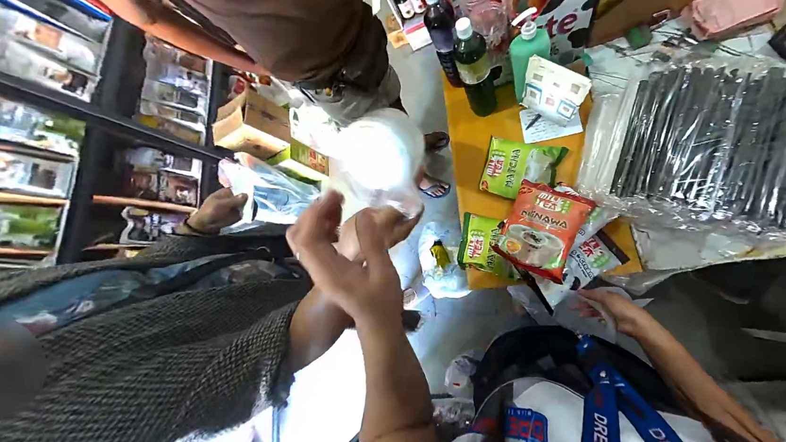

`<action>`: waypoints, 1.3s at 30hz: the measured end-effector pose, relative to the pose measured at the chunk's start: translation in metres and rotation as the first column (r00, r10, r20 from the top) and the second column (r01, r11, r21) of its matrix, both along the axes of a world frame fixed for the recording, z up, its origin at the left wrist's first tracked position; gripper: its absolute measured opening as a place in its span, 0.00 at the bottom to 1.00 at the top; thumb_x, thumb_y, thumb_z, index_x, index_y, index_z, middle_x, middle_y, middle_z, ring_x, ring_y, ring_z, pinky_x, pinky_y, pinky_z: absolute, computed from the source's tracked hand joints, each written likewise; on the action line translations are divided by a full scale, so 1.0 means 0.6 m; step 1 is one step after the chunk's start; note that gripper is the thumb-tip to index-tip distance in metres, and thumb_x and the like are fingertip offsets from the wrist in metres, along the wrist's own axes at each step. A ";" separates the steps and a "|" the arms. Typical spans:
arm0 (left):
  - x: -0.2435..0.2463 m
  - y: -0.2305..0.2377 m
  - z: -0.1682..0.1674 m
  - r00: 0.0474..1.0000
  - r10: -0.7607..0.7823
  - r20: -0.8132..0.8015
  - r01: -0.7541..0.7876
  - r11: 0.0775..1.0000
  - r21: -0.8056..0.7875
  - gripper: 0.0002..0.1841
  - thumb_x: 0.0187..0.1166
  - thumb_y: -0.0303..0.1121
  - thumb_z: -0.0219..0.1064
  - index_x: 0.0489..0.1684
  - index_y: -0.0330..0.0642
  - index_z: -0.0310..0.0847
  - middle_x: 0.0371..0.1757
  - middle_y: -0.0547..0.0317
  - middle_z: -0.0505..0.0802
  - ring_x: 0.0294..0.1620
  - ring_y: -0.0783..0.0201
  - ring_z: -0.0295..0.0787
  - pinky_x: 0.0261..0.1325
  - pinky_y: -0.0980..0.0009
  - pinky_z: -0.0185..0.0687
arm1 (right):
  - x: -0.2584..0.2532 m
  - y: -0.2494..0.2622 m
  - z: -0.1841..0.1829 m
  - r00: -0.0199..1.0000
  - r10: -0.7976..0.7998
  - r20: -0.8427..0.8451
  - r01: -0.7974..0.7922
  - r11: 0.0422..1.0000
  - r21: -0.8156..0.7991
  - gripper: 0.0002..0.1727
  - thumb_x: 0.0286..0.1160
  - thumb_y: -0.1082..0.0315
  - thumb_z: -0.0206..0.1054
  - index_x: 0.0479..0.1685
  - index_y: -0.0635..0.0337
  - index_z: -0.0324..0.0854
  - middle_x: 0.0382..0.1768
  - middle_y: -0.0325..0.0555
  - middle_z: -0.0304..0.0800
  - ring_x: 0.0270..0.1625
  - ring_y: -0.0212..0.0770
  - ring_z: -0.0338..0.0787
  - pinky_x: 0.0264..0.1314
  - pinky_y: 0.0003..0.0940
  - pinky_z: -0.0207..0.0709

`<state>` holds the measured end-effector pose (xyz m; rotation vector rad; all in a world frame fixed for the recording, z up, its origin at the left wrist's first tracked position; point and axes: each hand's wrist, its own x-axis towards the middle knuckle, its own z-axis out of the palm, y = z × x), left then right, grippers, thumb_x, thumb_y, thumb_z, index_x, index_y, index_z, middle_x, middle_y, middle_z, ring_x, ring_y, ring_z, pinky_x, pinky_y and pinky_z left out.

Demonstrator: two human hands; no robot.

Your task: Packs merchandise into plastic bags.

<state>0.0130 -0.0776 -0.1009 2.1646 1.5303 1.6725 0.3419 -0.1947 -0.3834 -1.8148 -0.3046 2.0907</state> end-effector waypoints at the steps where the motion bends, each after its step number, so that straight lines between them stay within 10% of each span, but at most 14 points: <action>1: -0.011 0.018 -0.006 0.998 0.033 -0.052 -0.040 0.990 -0.136 0.30 0.83 0.36 0.65 0.78 0.23 0.64 0.75 0.37 0.78 0.75 0.56 0.75 0.73 0.62 0.74 | 0.002 -0.003 0.002 0.999 0.035 0.006 -0.035 0.999 0.008 0.24 0.92 0.53 0.54 0.71 0.64 0.73 0.49 0.50 0.94 0.41 0.36 0.92 0.36 0.30 0.80; 5: 0.013 0.084 -0.048 0.966 -0.126 -0.227 -0.041 0.790 -0.612 0.55 0.63 0.48 0.84 0.91 0.35 0.55 0.90 0.31 0.62 0.87 0.35 0.63 0.82 0.38 0.66 | 0.009 -0.010 0.011 0.996 0.090 0.009 -0.091 0.995 0.045 0.20 0.93 0.56 0.54 0.66 0.65 0.75 0.43 0.47 0.96 0.35 0.33 0.92 0.31 0.27 0.78; 12: 0.152 0.087 -0.223 0.802 -0.521 -0.292 -0.010 0.478 -0.879 0.50 0.67 0.53 0.81 0.91 0.45 0.60 0.89 0.33 0.64 0.80 0.29 0.71 0.74 0.34 0.71 | 0.023 -0.028 0.032 0.996 0.076 0.052 -0.081 0.990 0.112 0.21 0.92 0.55 0.54 0.60 0.66 0.77 0.36 0.45 0.95 0.30 0.31 0.90 0.29 0.27 0.78; 16: 0.193 0.078 -0.297 0.786 -0.515 -0.342 -0.041 0.508 -0.860 0.47 0.68 0.52 0.80 0.90 0.49 0.63 0.92 0.33 0.57 0.88 0.27 0.56 0.81 0.34 0.62 | 0.028 -0.046 0.051 0.994 0.099 0.051 -0.105 0.985 0.135 0.20 0.92 0.53 0.55 0.51 0.64 0.79 0.26 0.39 0.91 0.21 0.28 0.84 0.23 0.24 0.73; 23: 0.164 0.093 -0.333 0.839 -0.509 -0.192 0.153 0.559 -0.815 0.35 0.69 0.47 0.81 0.77 0.45 0.79 0.90 0.34 0.62 0.86 0.28 0.60 0.81 0.38 0.64 | 0.041 -0.058 0.110 0.995 -0.076 -0.059 0.087 0.970 0.226 0.18 0.93 0.56 0.53 0.37 0.59 0.78 0.20 0.35 0.86 0.19 0.27 0.83 0.23 0.21 0.76; 32: 0.150 0.091 -0.325 0.869 -0.472 -0.146 0.197 0.602 -0.774 0.29 0.65 0.44 0.84 0.67 0.44 0.86 0.73 0.29 0.77 0.71 0.30 0.73 0.71 0.38 0.71 | 0.040 -0.052 0.130 0.965 -0.171 -0.197 0.238 0.888 0.394 0.21 0.92 0.65 0.52 0.79 0.61 0.62 0.52 0.45 0.90 0.46 0.38 0.93 0.49 0.35 0.88; 39: 0.157 0.109 -0.332 0.839 -0.526 -0.141 0.285 0.645 -0.709 0.22 0.69 0.43 0.81 0.61 0.45 0.90 0.64 0.36 0.84 0.64 0.36 0.78 0.66 0.41 0.73 | -0.004 -0.030 0.156 0.936 -0.166 -0.309 0.293 0.855 0.428 0.30 0.89 0.65 0.57 0.87 0.53 0.51 0.62 0.49 0.89 0.51 0.43 0.94 0.46 0.37 0.89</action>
